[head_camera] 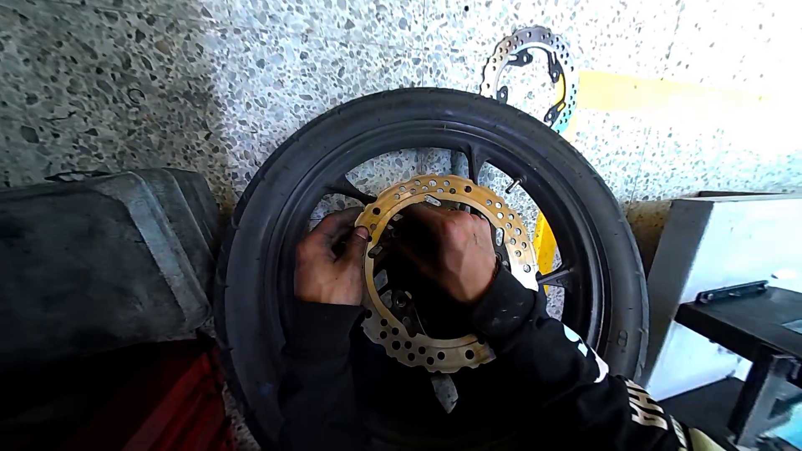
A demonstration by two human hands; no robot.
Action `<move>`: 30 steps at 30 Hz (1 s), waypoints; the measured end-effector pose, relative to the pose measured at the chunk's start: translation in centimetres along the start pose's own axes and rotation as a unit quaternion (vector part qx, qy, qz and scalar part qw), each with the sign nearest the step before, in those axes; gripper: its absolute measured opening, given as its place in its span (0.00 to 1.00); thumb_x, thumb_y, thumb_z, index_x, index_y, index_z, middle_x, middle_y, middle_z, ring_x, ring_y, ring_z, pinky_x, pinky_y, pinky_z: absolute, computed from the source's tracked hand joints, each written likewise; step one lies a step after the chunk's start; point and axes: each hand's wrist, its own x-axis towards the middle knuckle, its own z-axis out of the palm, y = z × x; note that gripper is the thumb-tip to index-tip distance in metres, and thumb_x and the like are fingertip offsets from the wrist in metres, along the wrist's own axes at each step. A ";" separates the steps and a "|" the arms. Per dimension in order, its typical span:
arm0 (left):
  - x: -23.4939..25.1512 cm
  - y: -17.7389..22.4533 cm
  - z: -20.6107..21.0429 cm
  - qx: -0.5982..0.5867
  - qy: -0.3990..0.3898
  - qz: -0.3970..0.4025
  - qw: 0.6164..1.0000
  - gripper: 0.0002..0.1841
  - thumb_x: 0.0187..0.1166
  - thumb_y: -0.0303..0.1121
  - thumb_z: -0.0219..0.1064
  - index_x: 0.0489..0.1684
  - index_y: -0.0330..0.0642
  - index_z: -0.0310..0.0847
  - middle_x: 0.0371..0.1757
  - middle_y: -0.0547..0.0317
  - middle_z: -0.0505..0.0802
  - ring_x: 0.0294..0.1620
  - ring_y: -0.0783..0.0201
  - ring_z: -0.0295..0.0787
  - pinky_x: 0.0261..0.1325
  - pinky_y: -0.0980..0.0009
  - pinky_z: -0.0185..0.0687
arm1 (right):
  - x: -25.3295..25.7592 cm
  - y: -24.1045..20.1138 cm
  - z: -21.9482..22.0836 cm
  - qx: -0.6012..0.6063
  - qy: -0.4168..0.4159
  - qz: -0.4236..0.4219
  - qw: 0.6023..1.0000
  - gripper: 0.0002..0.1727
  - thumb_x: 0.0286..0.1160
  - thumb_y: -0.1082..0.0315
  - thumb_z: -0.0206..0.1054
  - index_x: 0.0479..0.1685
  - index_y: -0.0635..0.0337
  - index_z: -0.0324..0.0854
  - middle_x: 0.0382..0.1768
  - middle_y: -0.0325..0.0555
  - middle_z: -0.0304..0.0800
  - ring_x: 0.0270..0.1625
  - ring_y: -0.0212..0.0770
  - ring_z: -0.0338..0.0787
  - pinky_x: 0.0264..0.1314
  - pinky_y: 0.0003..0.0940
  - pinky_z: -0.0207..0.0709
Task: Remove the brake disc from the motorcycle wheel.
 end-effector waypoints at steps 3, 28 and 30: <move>0.0 0.1 0.1 0.005 0.003 -0.006 1.000 0.14 0.83 0.26 0.67 0.64 0.42 0.85 0.44 0.61 0.95 0.40 0.76 0.91 0.48 0.78 0.87 | 0.0 -0.4 0.2 -0.024 0.015 0.011 1.000 0.17 0.71 0.46 0.73 0.33 0.50 0.84 0.21 0.37 0.84 0.22 0.42 0.85 0.20 0.46 0.71; 0.1 0.1 -0.1 0.014 0.027 0.009 0.999 0.16 0.81 0.30 0.67 0.66 0.42 0.84 0.59 0.57 0.93 0.50 0.74 0.92 0.53 0.76 0.89 | 0.0 0.1 0.3 -0.016 0.002 -0.036 0.999 0.13 0.78 0.50 0.69 0.51 0.42 0.92 0.32 0.34 0.92 0.30 0.39 0.91 0.25 0.45 0.78; 0.1 0.1 -0.1 0.019 0.029 0.012 0.999 0.16 0.82 0.31 0.67 0.66 0.43 0.84 0.59 0.57 0.93 0.49 0.74 0.93 0.53 0.76 0.89 | 0.0 0.4 0.2 -0.011 -0.016 -0.056 0.998 0.13 0.78 0.47 0.69 0.45 0.42 0.91 0.33 0.33 0.92 0.32 0.38 0.91 0.27 0.45 0.79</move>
